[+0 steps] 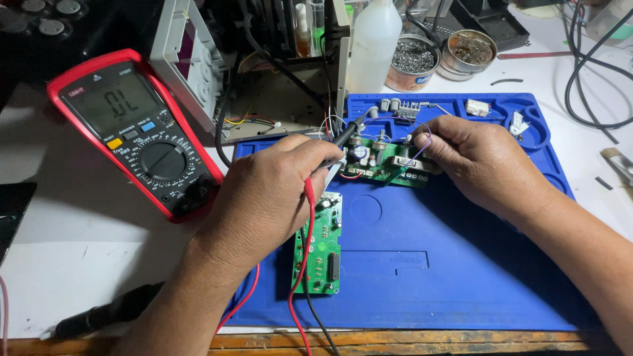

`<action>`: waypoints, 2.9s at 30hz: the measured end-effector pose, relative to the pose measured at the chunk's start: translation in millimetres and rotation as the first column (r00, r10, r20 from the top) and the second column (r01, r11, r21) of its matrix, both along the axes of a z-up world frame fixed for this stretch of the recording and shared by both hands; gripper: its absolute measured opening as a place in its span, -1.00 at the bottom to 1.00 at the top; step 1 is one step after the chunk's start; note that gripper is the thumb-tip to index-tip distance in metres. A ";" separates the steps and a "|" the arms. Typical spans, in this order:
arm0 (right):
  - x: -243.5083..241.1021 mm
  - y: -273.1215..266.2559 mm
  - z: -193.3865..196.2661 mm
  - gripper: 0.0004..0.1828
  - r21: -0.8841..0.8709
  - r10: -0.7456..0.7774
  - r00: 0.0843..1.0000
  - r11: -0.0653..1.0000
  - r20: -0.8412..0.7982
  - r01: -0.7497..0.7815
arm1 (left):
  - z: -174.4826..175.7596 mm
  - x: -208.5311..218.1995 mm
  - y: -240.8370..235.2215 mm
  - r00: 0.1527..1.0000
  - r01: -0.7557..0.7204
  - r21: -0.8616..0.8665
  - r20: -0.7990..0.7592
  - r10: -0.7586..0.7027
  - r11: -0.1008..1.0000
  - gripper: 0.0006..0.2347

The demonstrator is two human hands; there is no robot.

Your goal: The person uses a multimeter to test a green circuit board with a digital display. They touch the probes to various points on the board, checking for continuity and voltage, while the multimeter display shows changing readings. The person also handles a second circuit board and various wires on the workbench.

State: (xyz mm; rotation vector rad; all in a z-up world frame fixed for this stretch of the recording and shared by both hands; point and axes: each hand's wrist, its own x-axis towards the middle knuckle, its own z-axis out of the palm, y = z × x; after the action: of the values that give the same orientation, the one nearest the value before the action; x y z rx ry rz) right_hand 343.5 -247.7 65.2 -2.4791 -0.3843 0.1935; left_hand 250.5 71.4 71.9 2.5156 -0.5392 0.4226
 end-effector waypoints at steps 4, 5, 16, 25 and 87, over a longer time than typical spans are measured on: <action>-0.4 0.4 -1.2 -0.72 0.004 0.002 1.000 1.000 0.007 -0.002 | -2.6 1.6 0.3 1.000 -0.006 0.007 0.015 0.006 1.000 -0.77; -0.3 0.5 -1.6 -0.73 0.007 0.006 1.000 1.000 0.008 -0.006 | -3.0 1.8 0.3 1.000 -0.009 0.008 0.014 0.009 1.000 -0.78; -0.3 2.4 0.9 -0.72 -0.043 -0.003 1.000 0.999 0.008 0.003 | -2.8 2.1 1.2 1.000 -0.005 0.012 0.008 0.005 1.000 -0.78; -0.5 1.7 1.8 -0.73 -0.053 0.008 1.000 0.999 0.007 -0.008 | 0.7 0.3 0.1 0.999 -0.021 0.012 -0.023 0.022 1.000 -0.77; -65.4 6.7 17.3 -0.37 0.064 0.213 0.739 0.943 0.639 -0.327 | 15.4 -28.9 -35.1 0.923 -0.044 -0.268 0.359 0.142 0.962 -0.81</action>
State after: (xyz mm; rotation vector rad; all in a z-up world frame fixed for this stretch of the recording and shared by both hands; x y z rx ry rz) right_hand 278.2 -241.0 82.6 -2.2403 -1.0028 -0.5540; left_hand 221.6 36.4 87.4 2.2233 -0.4698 0.9614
